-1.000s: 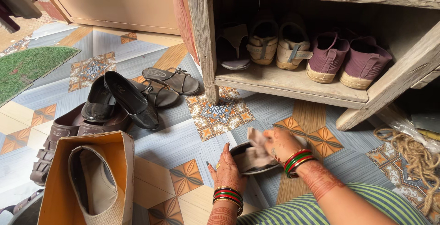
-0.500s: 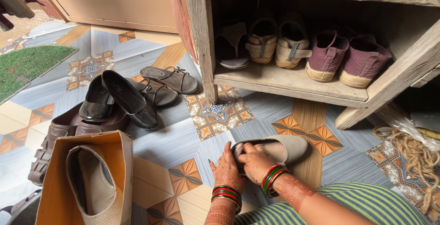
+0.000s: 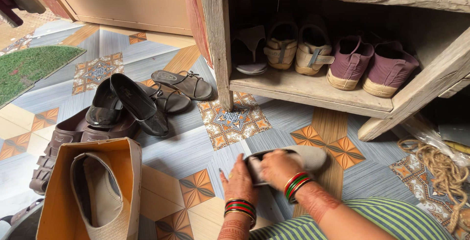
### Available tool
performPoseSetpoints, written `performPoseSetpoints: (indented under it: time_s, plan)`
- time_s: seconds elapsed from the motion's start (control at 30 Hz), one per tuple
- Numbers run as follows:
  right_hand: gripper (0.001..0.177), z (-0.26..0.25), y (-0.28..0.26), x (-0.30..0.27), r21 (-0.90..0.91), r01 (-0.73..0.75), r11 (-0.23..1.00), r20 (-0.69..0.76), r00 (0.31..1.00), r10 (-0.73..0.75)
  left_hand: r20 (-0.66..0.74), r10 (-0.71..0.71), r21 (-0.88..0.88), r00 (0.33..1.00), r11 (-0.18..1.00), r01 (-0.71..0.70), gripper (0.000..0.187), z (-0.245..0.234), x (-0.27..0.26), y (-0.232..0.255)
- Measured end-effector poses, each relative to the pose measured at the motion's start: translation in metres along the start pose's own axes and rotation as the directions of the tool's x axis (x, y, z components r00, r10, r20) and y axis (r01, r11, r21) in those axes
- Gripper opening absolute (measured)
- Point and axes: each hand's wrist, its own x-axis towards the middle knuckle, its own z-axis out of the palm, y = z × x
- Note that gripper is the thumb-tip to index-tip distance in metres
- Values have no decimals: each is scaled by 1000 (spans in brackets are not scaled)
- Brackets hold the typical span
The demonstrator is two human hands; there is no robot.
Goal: The person sits on the floor and wipes a beige slip-on shoe with a cloth. They clean the exterior and interior surfaces, then place the shoe on a wooden shelf. They repeat the process with a second shoe.
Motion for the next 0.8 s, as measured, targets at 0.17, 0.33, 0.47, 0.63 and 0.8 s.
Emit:
performPoseSetpoints:
  time_s: [0.17, 0.33, 0.47, 0.63, 0.8]
  plan:
    - [24, -28, 62, -17, 476, -488, 732, -80, 805, 588, 15, -106, -79, 994, 991, 107, 101, -39, -1, 6]
    - [43, -40, 37, -18, 50, -581, 812, -60, 810, 583, -34, 28, -81, 999, 996, -30, 89, -36, -5, 12]
    - [51, -45, 12, -15, 82, -718, 691, 113, 696, 710, -57, 48, -211, 997, 976, -59, 76, -28, -3, 3]
    - [51, -11, 35, -12, 242, -641, 728, -92, 732, 675, -49, 5, -202, 999, 979, -15, 68, -23, -1, 3]
    - [50, 11, 110, -16, 509, -542, 668, -75, 746, 662, -78, -16, -221, 997, 975, -2, 78, -31, 1, 4]
